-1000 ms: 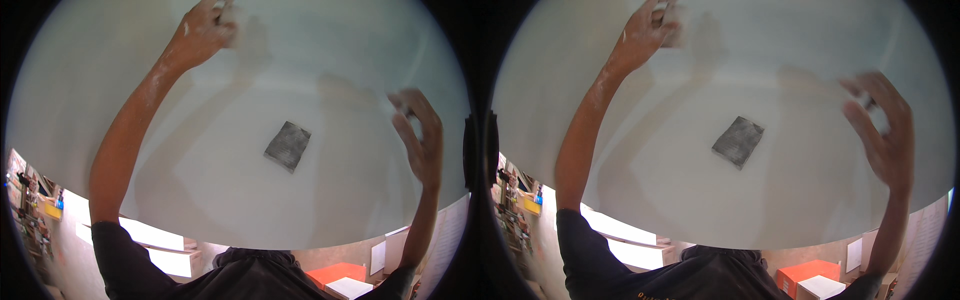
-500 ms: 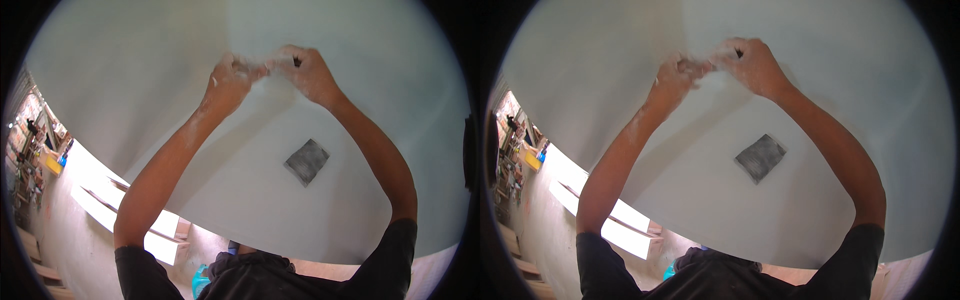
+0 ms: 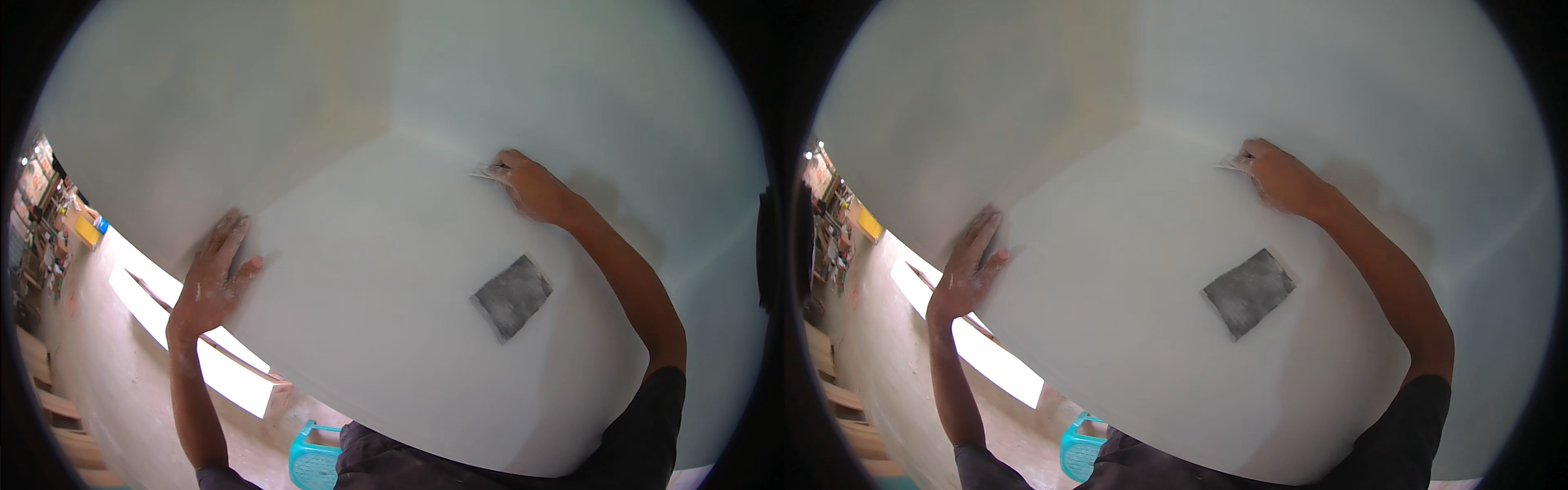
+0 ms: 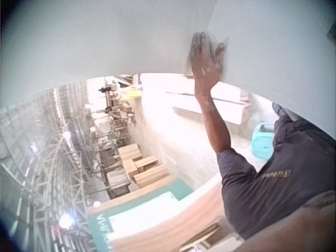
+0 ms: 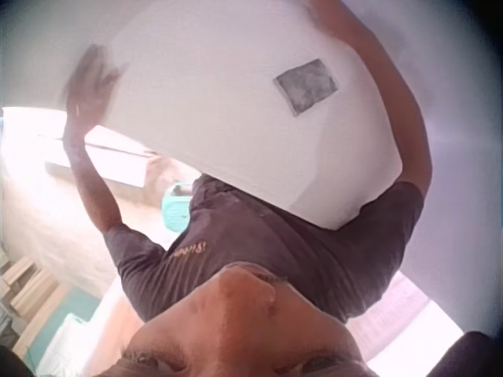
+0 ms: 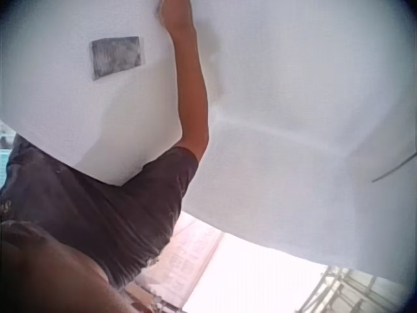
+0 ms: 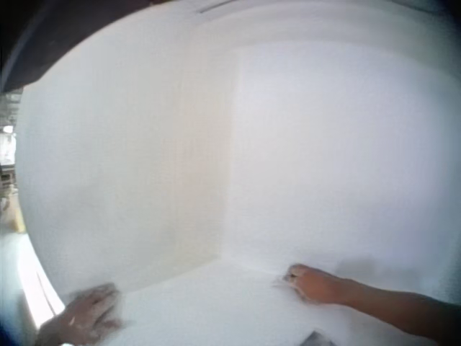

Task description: The person sands the interior and edges of a white wooden cabinet unit using a sanding block by hand.

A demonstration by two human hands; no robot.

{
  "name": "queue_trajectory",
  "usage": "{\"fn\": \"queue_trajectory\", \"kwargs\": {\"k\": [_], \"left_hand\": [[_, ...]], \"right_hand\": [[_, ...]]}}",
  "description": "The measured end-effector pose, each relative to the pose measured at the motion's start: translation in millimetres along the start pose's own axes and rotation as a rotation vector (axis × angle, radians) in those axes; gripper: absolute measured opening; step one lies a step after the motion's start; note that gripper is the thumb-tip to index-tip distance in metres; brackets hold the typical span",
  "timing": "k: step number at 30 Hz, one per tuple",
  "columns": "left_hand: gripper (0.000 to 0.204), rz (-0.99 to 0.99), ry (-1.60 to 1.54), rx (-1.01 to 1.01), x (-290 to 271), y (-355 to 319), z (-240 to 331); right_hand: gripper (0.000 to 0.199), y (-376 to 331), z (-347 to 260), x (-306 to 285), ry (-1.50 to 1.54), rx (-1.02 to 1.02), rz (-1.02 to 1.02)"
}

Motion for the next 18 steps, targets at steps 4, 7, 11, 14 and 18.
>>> {"fn": "queue_trajectory", "kwargs": {"k": [4, 7, 11, 14, 18], "left_hand": [[0.064, 0.136, 0.013, 0.050, 3, -10, 2], [0.063, 0.188, 0.017, 0.043, 6, -13, 3], [0.063, 0.220, -0.013, 0.045, 6, -12, 2], [0.062, 0.252, -0.091, 0.055, 0, -11, -1], [0.059, 0.261, -0.076, 0.072, -2, -10, -1]], "right_hand": [[0.034, 13, -13, 0, 0.003, 0.181, -0.111], [0.033, 19, -23, 2, 0.011, 0.215, -0.106], [0.034, 35, -30, 10, 0.055, 0.099, 0.055], [0.046, 46, -34, 9, 0.028, 0.048, 0.104], [0.053, 40, -35, 0, -0.097, 0.090, -0.031]]}}
Point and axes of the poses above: each hand's wrist, its own y-axis towards the middle knuckle, its own x-axis out of the palm, z = x × y, the point moved 5 cm from there along y, towards the middle knuckle, and after that the axes turned 6 degrees about -y, right-handed, at the moved point
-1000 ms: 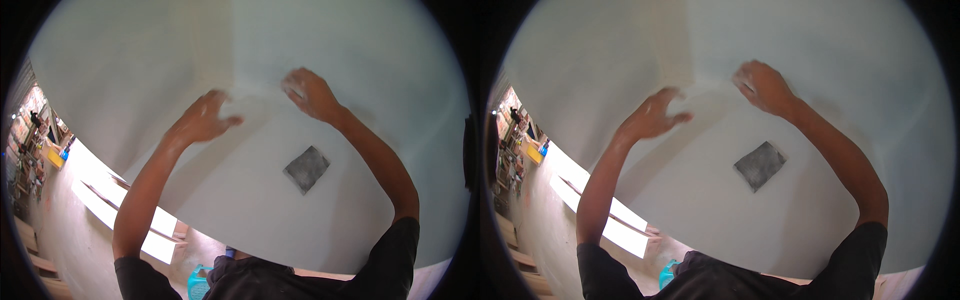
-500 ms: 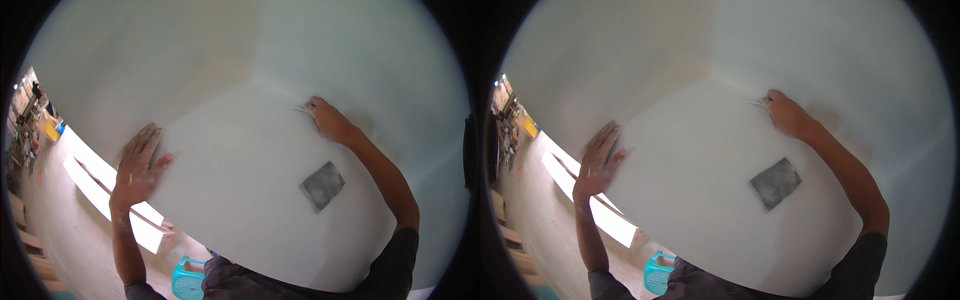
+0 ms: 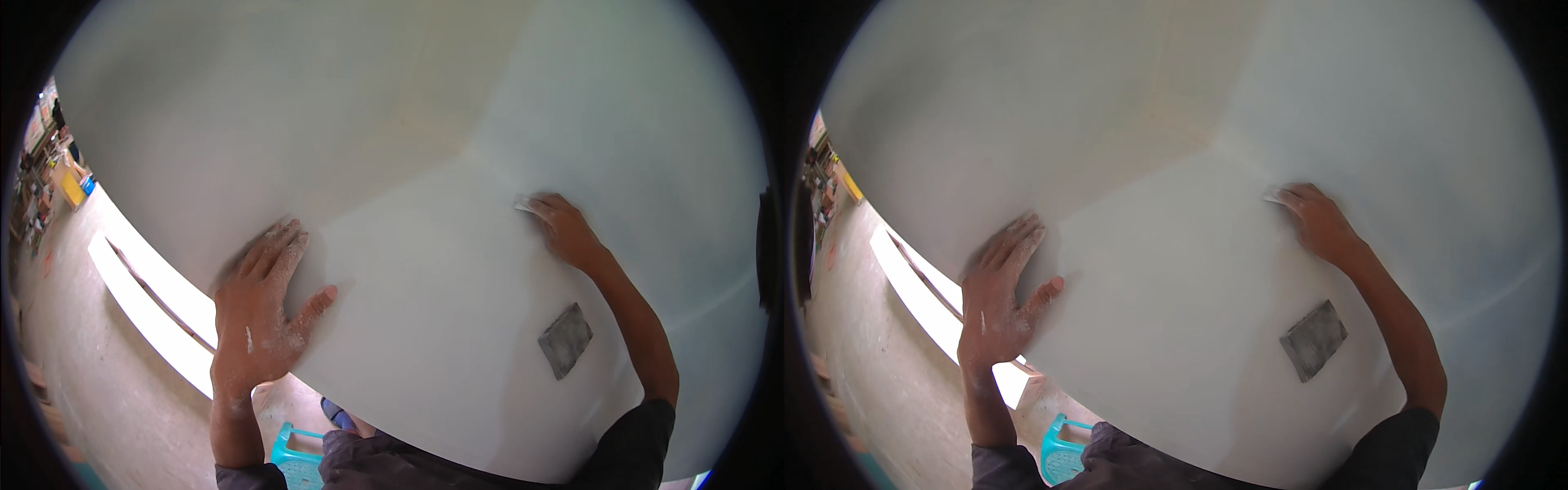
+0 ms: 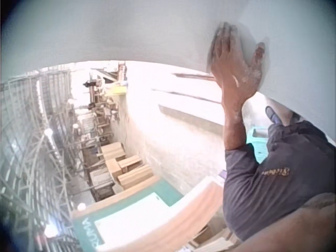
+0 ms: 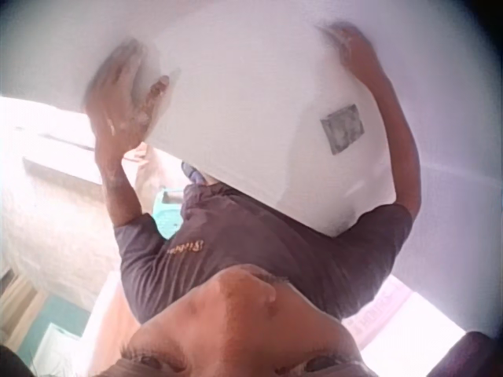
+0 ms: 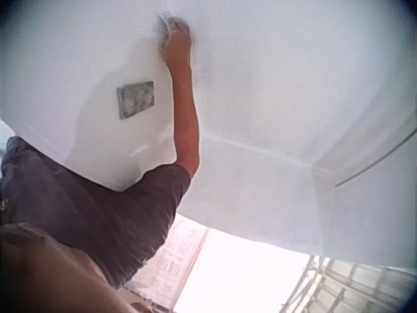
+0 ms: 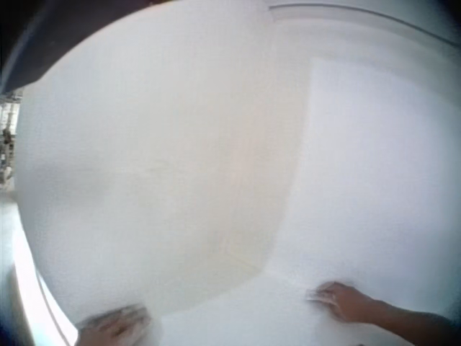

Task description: The person sands the interior and edges of a white wooden cabinet unit using a sanding block by hand.

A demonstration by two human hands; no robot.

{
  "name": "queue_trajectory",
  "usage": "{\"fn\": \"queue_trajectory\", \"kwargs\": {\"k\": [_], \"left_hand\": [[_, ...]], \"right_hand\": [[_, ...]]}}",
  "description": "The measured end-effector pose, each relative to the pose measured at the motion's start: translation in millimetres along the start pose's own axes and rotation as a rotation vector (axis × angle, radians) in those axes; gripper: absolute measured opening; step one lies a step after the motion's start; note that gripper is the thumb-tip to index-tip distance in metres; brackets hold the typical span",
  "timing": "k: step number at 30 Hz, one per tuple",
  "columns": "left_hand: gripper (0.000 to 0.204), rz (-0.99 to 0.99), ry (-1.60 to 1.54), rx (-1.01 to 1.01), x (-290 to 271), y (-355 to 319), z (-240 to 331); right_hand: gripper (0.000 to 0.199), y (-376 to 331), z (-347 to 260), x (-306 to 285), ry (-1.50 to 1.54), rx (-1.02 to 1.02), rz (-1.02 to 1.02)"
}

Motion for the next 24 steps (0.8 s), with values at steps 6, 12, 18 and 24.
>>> {"fn": "queue_trajectory", "kwargs": {"k": [6, 12, 18, 24], "left_hand": [[0.059, -0.002, 0.099, -0.019, 2, 2, 3], [0.058, 0.013, -0.089, -0.052, 2, 4, -7], [0.059, 0.030, -0.064, -0.001, 3, 3, -7], [0.061, 0.009, -0.069, -0.014, -2, 4, -9]], "right_hand": [[0.050, 33, -7, 8, 0.121, -0.118, 0.177], [0.054, 153, -55, 32, 0.048, -0.165, 0.123], [0.060, 207, -83, 30, 0.052, -0.200, -0.071], [0.067, 88, -26, 13, 0.002, -0.071, -0.190]]}}
Point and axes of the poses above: each hand's wrist, its own y-axis towards the middle knuckle, its own x-axis out of the palm, z = x × y, the point moved 5 cm from there along y, towards the middle knuckle, and after that the axes turned 6 degrees about -y, right-handed, at the moved point
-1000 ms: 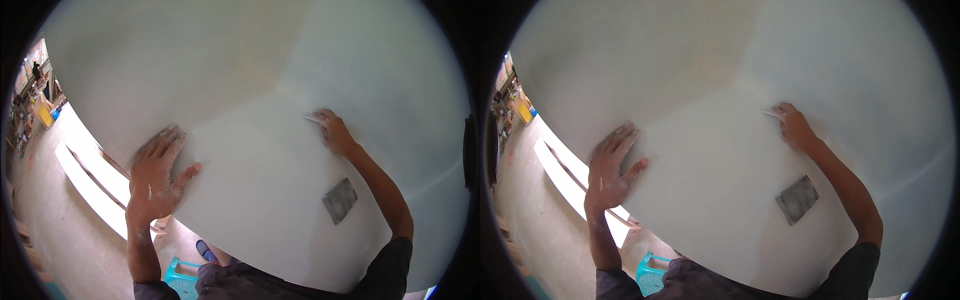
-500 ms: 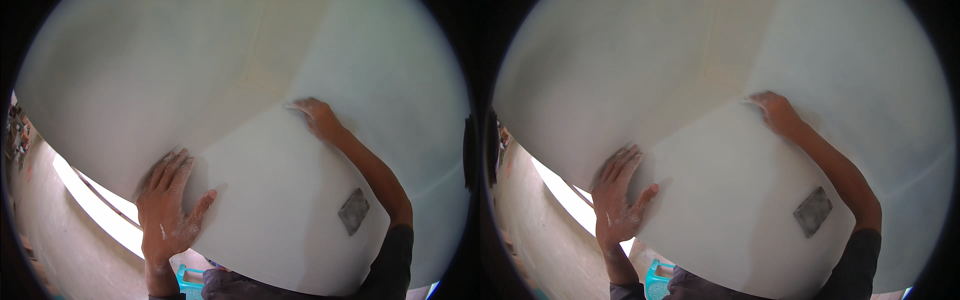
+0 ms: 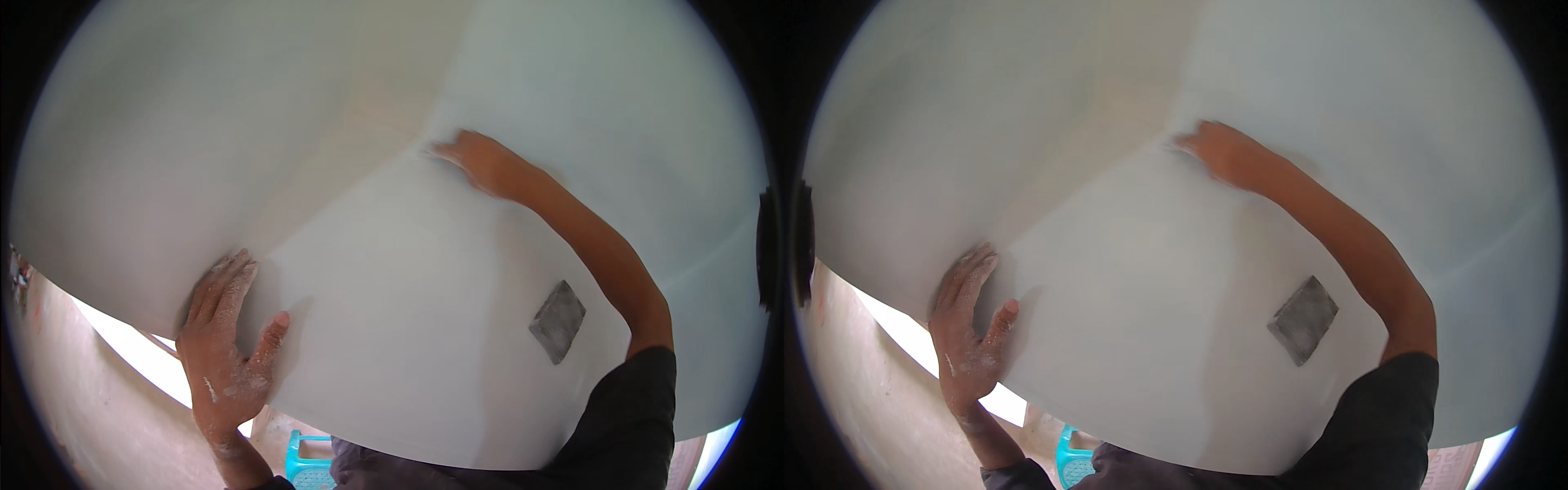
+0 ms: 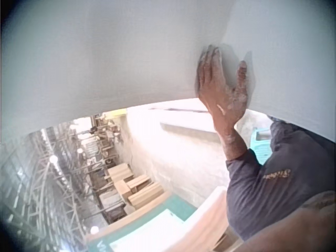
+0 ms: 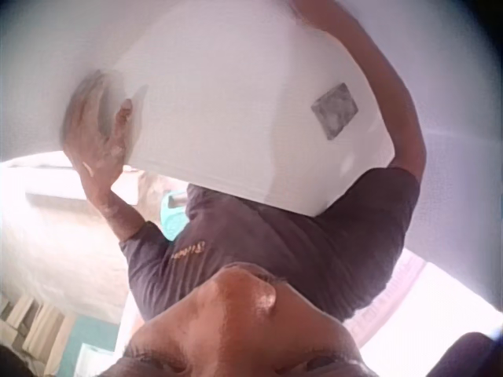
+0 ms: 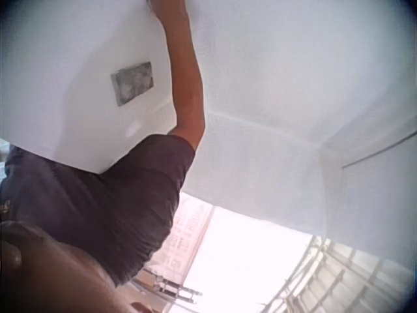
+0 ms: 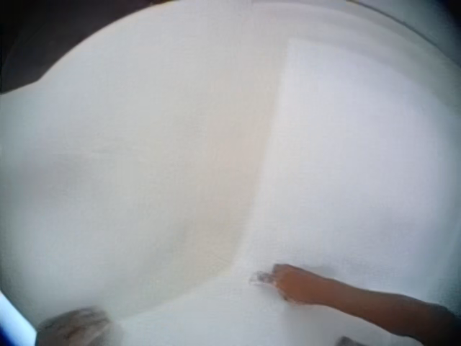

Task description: The person sands the interior and edges of a white wooden cabinet unit using a sanding block by hand.

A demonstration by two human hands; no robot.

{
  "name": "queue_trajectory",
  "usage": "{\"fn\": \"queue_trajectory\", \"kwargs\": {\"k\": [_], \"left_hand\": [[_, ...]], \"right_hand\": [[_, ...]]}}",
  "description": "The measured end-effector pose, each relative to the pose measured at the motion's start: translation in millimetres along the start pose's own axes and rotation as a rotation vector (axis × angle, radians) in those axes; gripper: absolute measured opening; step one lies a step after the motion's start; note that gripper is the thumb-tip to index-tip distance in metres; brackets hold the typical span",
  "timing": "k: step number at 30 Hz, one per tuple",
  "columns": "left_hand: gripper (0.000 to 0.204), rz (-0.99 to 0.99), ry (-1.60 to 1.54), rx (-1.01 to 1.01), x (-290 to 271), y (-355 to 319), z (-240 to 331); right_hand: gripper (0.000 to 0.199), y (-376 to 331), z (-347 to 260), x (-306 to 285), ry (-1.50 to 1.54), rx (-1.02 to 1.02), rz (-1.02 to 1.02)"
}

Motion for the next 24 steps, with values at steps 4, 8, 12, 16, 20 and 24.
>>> {"fn": "queue_trajectory", "kwargs": {"k": [4, 8, 12, 16, 20, 24], "left_hand": [[0.057, 0.039, -0.014, 0.020, 0, -1, 4], [0.055, 0.082, 0.005, 0.009, 3, -3, 8], [0.053, 0.094, -0.007, -0.021, 2, -1, 6], [0.050, 0.077, -0.017, -0.053, 3, -1, 4], [0.049, 0.040, -0.005, -0.046, 4, 0, 3], [0.048, 0.019, -0.004, -0.054, 4, -1, 3]], "right_hand": [[0.075, -141, 38, 8, -0.032, 0.059, 0.002], [0.066, -201, 54, 6, -0.110, 0.190, -0.099], [0.043, -116, 22, -28, -0.070, 0.128, 0.229], [0.046, 33, -21, -39, -0.089, -0.142, 0.452], [0.043, 76, -20, -1, -0.122, -0.090, 0.135], [0.065, -33, 15, 7, -0.075, -0.091, 0.123]]}}
Point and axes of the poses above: each hand's wrist, its own y-axis towards the middle knuckle, its own x-axis out of the palm, z = x × y, the point moved 5 cm from there along y, towards the middle knuckle, and after that the axes turned 6 degrees about -y, right-handed, at the moved point
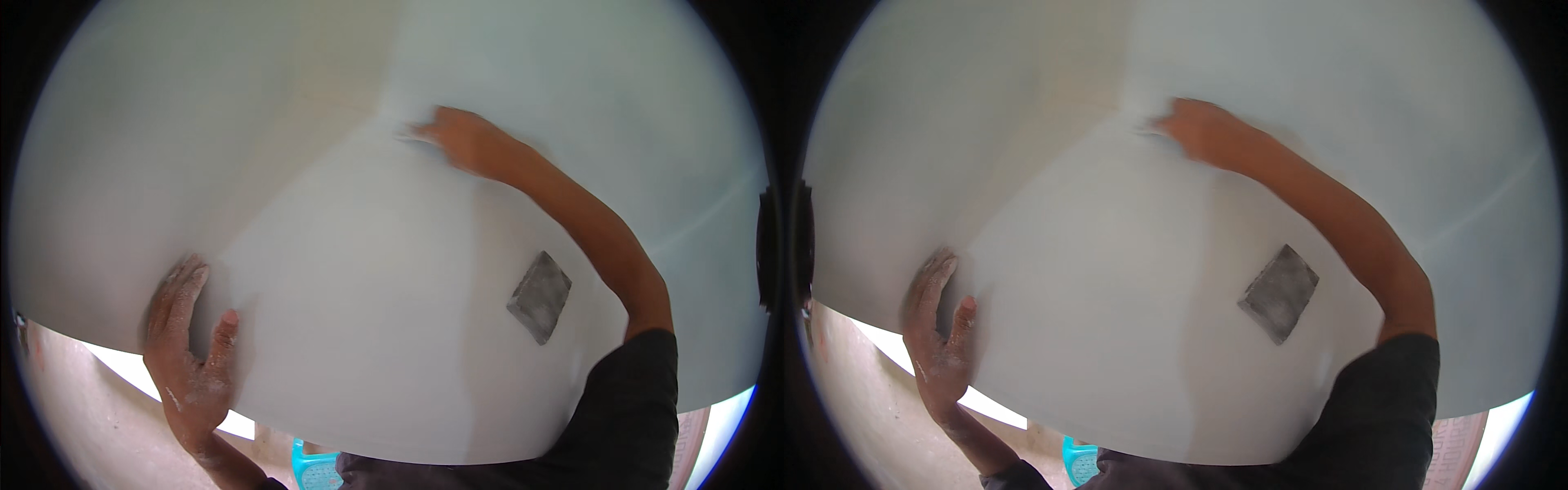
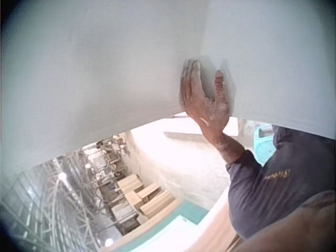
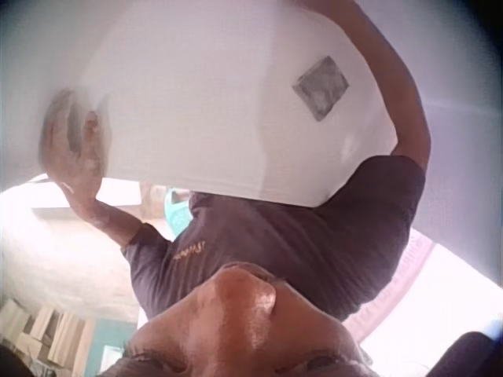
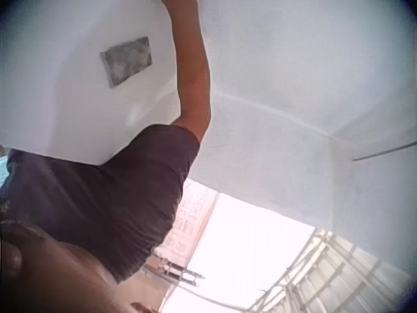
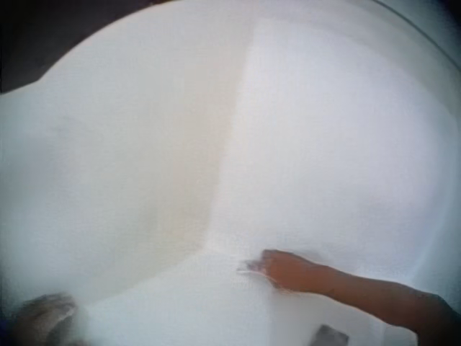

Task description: The person sands the interior and edges of a white wooden cabinet unit using a sanding block by hand.

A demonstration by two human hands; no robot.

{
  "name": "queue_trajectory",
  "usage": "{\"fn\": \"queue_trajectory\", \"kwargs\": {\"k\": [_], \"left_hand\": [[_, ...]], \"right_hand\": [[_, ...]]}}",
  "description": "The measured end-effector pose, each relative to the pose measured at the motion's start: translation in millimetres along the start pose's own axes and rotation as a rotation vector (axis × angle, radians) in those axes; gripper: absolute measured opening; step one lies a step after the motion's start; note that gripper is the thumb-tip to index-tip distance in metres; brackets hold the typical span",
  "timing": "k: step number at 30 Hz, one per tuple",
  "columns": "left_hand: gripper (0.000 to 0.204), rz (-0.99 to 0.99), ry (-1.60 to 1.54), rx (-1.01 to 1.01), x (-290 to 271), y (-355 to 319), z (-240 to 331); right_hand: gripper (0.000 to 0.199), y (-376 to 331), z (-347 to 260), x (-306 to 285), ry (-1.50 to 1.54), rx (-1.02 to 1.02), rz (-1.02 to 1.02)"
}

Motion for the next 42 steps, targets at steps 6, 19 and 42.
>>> {"fn": "queue_trajectory", "kwargs": {"k": [6, 19, 42], "left_hand": [[0.050, 0.000, 0.048, -0.026, 3, -3, 5], [0.085, -0.296, 0.259, 0.139, 14, 6, 26], [0.091, -0.513, 0.437, -0.069, 257, 194, 121]], "right_hand": [[0.070, -238, 44, -14, -0.064, 0.397, -0.223], [0.031, -211, 28, -91, 0.234, 0.627, 0.168], [0.033, -259, 74, 2, 0.014, 0.189, 0.155]]}}
Point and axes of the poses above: each hand's wrist, its own y-axis towards the middle knuckle, its own x-axis out of the palm, z = x × y, the point moved 5 cm from there along y, towards the middle knuckle, and after that the axes turned 6 degrees about -y, right-handed, at the moved point
